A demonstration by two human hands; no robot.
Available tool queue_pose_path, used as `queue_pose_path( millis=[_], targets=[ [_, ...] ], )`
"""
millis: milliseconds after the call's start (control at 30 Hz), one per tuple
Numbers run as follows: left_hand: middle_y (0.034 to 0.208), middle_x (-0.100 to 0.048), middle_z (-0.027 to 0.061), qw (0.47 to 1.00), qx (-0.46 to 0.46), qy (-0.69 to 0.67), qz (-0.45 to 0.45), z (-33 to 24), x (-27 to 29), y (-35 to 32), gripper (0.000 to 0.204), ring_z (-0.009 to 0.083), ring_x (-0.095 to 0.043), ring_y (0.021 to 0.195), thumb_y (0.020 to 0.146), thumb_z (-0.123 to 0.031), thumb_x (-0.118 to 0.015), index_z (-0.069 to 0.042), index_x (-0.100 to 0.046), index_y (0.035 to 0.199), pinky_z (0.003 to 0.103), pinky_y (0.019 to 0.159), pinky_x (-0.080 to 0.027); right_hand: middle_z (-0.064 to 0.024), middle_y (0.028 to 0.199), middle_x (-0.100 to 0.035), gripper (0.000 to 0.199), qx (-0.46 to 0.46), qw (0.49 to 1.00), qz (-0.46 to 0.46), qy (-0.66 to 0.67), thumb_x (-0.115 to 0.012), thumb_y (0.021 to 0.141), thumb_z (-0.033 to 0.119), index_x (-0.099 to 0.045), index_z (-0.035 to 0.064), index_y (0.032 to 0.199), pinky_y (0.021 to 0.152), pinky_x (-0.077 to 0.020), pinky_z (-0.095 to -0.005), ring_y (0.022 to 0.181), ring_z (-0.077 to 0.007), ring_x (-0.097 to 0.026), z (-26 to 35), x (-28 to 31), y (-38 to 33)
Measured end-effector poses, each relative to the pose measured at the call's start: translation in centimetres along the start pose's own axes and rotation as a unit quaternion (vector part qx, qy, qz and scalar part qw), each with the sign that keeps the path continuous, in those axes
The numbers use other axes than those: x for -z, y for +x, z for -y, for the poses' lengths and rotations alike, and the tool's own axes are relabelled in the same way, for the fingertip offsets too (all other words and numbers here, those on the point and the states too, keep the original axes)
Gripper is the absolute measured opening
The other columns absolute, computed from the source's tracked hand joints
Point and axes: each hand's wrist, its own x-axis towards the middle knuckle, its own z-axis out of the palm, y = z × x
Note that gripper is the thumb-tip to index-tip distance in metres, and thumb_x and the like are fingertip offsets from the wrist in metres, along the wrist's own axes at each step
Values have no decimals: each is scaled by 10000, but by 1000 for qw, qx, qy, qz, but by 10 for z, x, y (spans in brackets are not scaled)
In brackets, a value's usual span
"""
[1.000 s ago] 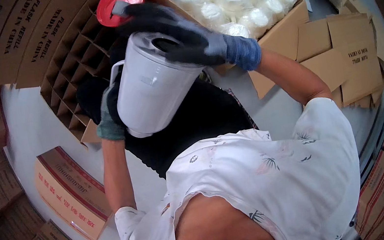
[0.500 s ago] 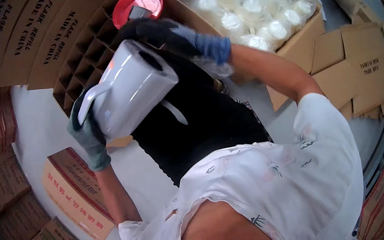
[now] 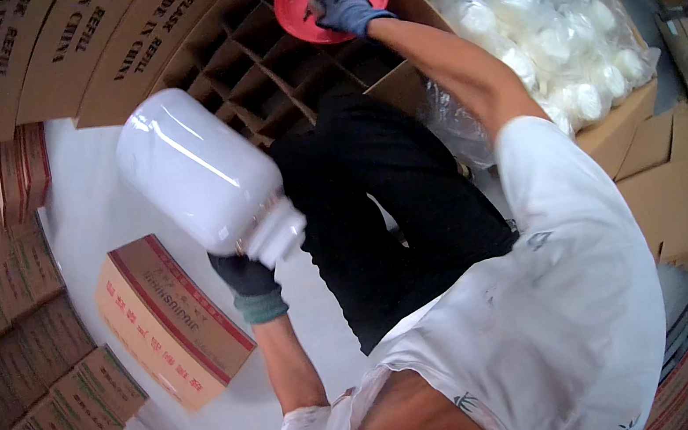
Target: The person assembles insulated flasks by inserting glass liners into plastic housings, placing a red ring and a cap on each, and then packing the assembled flasks into cardboard boxes.
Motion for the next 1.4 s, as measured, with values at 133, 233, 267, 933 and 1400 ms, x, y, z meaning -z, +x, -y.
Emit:
queue_pose_path(
  millis=[133,233,267,933,1400],
  targets=[
    [1240,-522,154,960,95,-259,-45,-8,-38,41,403,244,-535,1101,878,-19,-517,29,-431,1269,389,949,-449,-120,1194,-565,528,-183,585,82,786,-675,794,284,-505,81,1251,869,-482,-392,1027,-271,-587,101,105,-49],
    [1281,-485,163,905,111,-410,25,-14,-74,67,407,270,-488,1162,914,-131,-497,9,-414,1287,418,1000,-399,-114,1297,-495,618,-31,667,38,743,-666,797,299,-434,44,1309,953,-427,-387,1141,-247,-517,122,151,-122],
    [1309,-459,172,790,169,-588,33,-23,-78,67,429,284,-454,1204,928,-207,-494,-1,-411,1294,434,1034,-363,-119,1320,-475,640,30,735,-5,678,-659,800,292,-412,44,1336,992,-394,-396,1195,-252,-481,144,169,-140],
    [1340,-403,81,927,15,-375,13,2,-25,52,547,222,-411,1210,880,-220,-575,-86,-334,1353,345,1017,-353,-86,1207,-534,662,-7,642,138,755,-627,760,340,-397,113,1339,847,-466,-369,1046,-207,-534,212,149,-162],
    [1055,-614,84,943,240,-154,-170,29,57,-17,368,171,-590,926,954,-299,-463,-9,-544,1166,324,782,-486,-122,1252,-522,458,52,931,252,-259,-558,819,263,-493,144,1257,903,-358,-572,1178,-302,-482,13,-29,57]
  ],
)
